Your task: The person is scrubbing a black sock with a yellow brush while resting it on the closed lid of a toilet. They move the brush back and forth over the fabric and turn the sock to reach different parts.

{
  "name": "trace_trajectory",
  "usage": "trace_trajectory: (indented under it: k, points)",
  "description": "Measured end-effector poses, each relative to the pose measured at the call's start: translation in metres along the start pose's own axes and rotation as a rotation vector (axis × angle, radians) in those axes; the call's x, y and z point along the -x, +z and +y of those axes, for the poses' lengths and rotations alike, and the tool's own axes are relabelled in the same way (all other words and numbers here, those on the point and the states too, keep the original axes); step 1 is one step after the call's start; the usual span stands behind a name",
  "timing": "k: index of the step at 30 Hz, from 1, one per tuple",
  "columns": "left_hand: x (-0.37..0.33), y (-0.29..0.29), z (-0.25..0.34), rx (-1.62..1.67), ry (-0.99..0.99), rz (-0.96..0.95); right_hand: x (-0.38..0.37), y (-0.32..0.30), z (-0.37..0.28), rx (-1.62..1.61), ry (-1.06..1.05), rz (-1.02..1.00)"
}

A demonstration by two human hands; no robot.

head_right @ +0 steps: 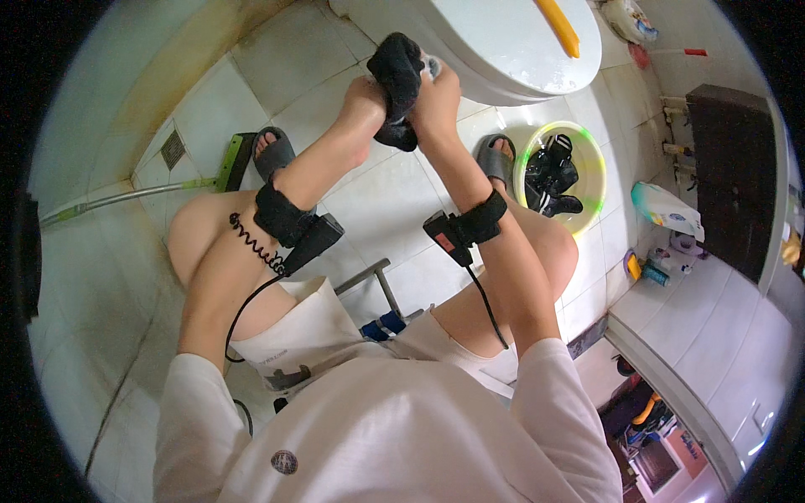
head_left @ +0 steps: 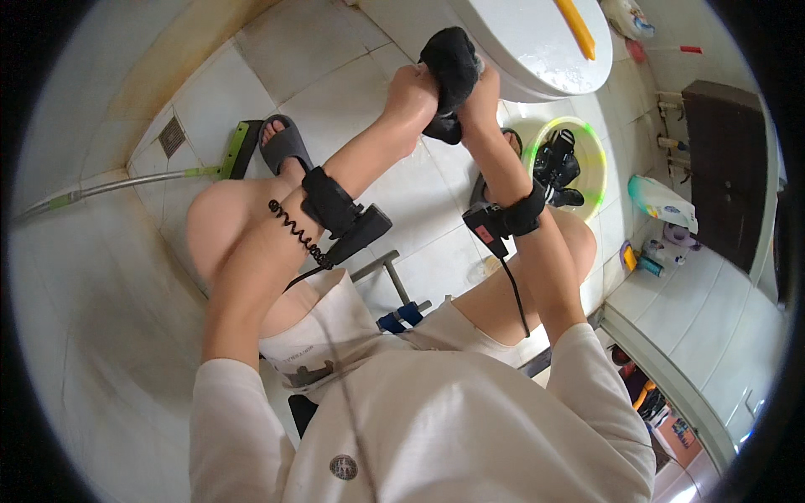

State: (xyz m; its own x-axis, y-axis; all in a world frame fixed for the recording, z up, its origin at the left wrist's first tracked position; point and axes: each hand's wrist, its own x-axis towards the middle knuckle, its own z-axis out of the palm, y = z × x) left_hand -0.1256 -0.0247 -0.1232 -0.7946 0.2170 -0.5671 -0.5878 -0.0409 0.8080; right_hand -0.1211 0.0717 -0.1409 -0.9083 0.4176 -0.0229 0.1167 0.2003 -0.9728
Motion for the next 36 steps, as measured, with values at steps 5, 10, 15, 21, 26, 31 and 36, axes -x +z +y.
trace_trajectory:
  k: [5,10,15,21,26,31,36]
  points:
    - [0.001,-0.009,0.003,0.026,0.033,0.007,0.001,-0.007,-0.015,0.135,-0.008,-0.019]
    - [-0.008,-0.019,0.001,0.292,-0.100,-0.066,0.003,-0.023,-0.038,0.259,-0.647,-0.146]
    - [0.000,-0.014,0.010,0.494,-0.157,-0.197,0.010,-0.023,-0.037,0.231,-0.392,-0.232]
    - [-0.004,-0.021,0.012,0.277,0.147,-0.329,-0.001,-0.043,-0.019,0.152,-0.113,-0.430]
    - [-0.009,-0.024,0.006,-0.068,0.298,-0.205,0.005,-0.057,-0.034,-0.071,0.077,-0.501]
    - [-0.022,-0.041,0.001,-0.073,0.237,-0.097,0.000,-0.082,-0.053,-0.252,0.108,-0.363]
    - [-0.001,-0.025,0.005,-0.147,0.277,-0.122,0.000,-0.079,-0.036,-0.004,-0.073,-0.238]
